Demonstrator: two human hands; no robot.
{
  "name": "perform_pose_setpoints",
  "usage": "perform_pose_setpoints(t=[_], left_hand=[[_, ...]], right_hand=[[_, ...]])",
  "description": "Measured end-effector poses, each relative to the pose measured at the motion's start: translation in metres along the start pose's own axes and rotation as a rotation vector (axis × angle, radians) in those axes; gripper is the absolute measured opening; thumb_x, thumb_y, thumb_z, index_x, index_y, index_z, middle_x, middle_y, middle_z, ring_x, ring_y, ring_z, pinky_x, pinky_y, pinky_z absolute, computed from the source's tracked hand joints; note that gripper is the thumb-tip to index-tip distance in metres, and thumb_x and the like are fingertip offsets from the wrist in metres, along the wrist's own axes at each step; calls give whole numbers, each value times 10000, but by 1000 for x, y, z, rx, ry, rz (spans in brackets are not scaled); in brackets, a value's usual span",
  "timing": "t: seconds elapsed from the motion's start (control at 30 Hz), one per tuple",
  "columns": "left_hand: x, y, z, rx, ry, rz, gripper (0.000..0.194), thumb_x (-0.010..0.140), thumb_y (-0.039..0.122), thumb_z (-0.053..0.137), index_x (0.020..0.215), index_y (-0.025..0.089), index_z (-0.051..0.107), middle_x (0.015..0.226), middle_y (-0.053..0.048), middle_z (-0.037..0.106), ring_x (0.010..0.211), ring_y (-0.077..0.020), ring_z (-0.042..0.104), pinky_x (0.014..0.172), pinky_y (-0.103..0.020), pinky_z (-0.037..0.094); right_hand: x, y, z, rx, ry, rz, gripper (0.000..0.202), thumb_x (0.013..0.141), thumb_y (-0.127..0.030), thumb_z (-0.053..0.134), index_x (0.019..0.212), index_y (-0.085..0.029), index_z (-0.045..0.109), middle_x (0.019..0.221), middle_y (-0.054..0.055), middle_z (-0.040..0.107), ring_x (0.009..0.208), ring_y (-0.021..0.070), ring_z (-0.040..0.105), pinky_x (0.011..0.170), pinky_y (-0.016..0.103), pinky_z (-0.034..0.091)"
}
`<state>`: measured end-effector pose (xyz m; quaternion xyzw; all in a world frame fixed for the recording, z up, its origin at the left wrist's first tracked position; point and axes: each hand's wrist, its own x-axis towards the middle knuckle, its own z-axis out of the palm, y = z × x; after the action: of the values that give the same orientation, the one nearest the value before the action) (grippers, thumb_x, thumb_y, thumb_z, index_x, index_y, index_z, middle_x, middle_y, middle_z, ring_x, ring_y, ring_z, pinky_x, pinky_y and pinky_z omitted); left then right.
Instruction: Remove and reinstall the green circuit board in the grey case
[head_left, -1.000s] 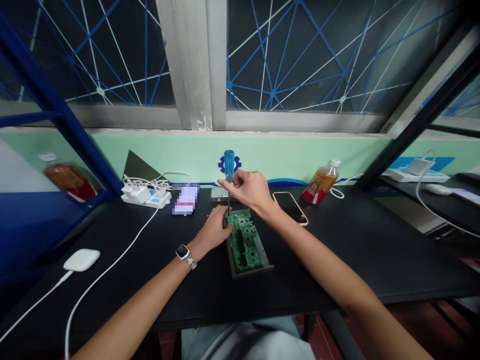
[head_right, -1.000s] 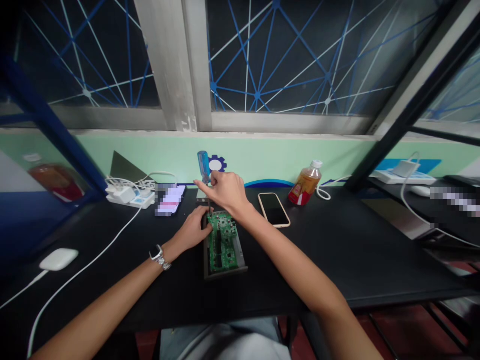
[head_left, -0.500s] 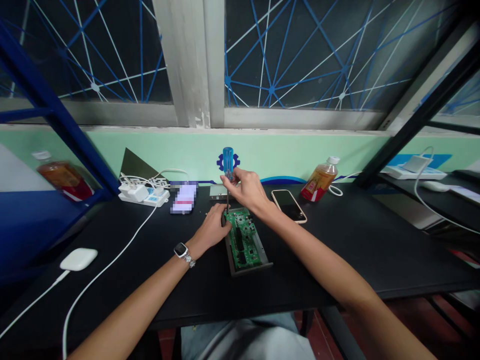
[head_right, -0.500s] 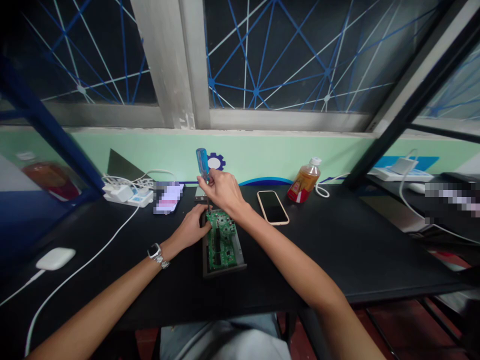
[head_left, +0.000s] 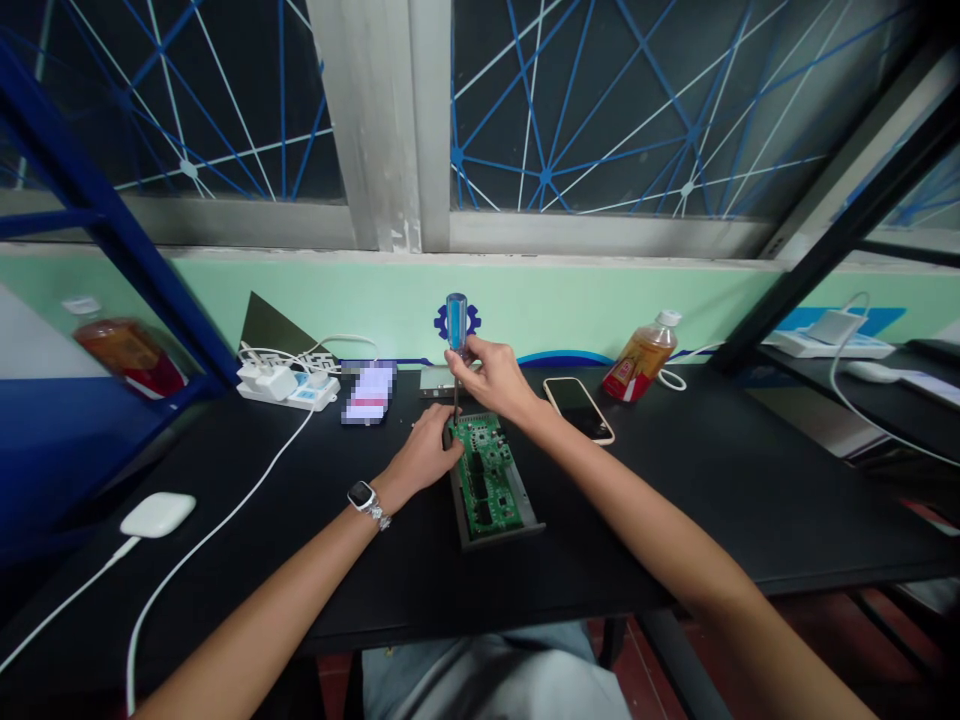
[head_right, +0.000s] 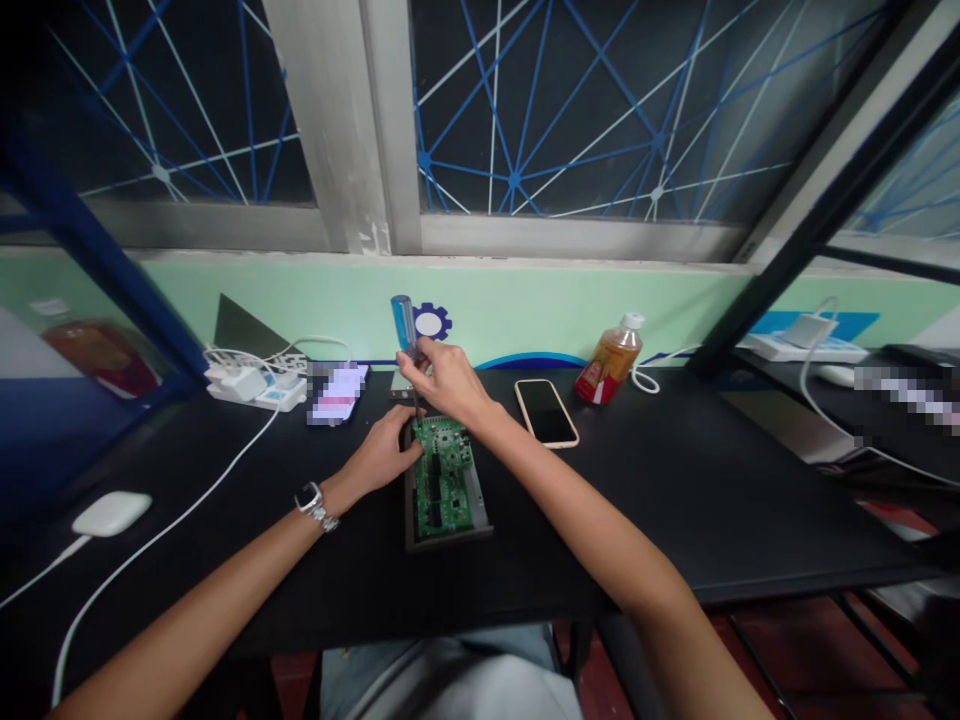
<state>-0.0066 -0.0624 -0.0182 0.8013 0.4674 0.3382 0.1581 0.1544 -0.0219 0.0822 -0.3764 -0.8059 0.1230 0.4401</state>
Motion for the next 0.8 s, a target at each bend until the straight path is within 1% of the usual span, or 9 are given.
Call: perform_pose_setpoints(t=[0.1, 0.23, 0.3, 0.4, 0.5, 0.6, 0.67, 0.73, 0.8], left_hand=[[2, -4, -4, -5, -11, 8, 392, 819, 129, 576, 1207, 191, 570, 1158, -94, 617, 1110, -271, 612, 985, -430, 486], [3, -7, -9, -25, -24, 33, 400, 851, 187, 607, 1249, 190, 565, 1206, -105, 626, 1128, -273, 610, 1010, -439, 473], [4, -7, -10, -58, -3, 59, 374, 897, 265, 606, 1262, 190, 570, 1233, -112, 635, 1154, -276, 604, 1026, -443, 464], [8, -7, -10, -163, 59, 66, 379, 958, 339, 555, 1309, 198, 572, 1286, -111, 655, 1191, -271, 611, 1052, -439, 457], [15, -9, -9, -329, 81, 26, 393, 986, 362, 513, 1335, 198, 590, 1255, -100, 703, 1156, -257, 660, 1041, -417, 483], [20, -12, -8, -482, 70, -16, 382, 987, 384, 515, 1273, 168, 648, 1176, -108, 744, 1076, -255, 708, 985, -404, 532], [21, -13, -7, -542, 87, -41, 362, 973, 387, 544, 1211, 153, 683, 1163, -116, 749, 1053, -260, 721, 959, -403, 551], [20, -14, -6, -557, 111, -58, 339, 956, 383, 576, 1162, 150, 709, 1145, -119, 755, 1042, -267, 726, 951, -407, 558], [19, -13, -6, -545, 127, -69, 329, 942, 381, 597, 1142, 153, 724, 1113, -115, 765, 1027, -274, 731, 946, -418, 562]], right_hand=[[2, 4, -4, 83, -66, 32, 369, 959, -519, 497, 795, -191, 537, 734, 22, 618, 676, 150, 571, 628, 290, 430], [5, 7, -9, 267, -199, 77, 383, 972, -531, 474, 932, -171, 599, 900, 71, 685, 801, 171, 640, 675, 293, 496], [6, 7, -12, 359, -261, 98, 363, 979, -508, 474, 974, -167, 601, 962, 83, 692, 828, 166, 653, 673, 284, 521], [8, 7, -15, 449, -322, 158, 334, 981, -477, 488, 1028, -166, 601, 970, 76, 682, 845, 158, 648, 670, 266, 550], [9, 7, -15, 513, -334, 189, 353, 976, -475, 499, 1085, -157, 609, 951, 66, 668, 858, 155, 639, 689, 262, 573], [9, 8, -12, 536, -332, 176, 387, 978, -487, 484, 1102, -147, 619, 953, 68, 670, 850, 154, 638, 679, 261, 574], [9, 9, -10, 500, -316, 160, 383, 973, -488, 493, 1083, -146, 625, 954, 72, 683, 854, 158, 644, 685, 267, 564], [8, 11, -8, 414, -266, 136, 338, 935, -465, 573, 1034, -146, 625, 927, 67, 695, 842, 164, 655, 713, 284, 550], [7, 14, -5, 332, -221, 121, 296, 874, -430, 667, 949, -149, 615, 854, 52, 698, 788, 166, 664, 717, 298, 536]])
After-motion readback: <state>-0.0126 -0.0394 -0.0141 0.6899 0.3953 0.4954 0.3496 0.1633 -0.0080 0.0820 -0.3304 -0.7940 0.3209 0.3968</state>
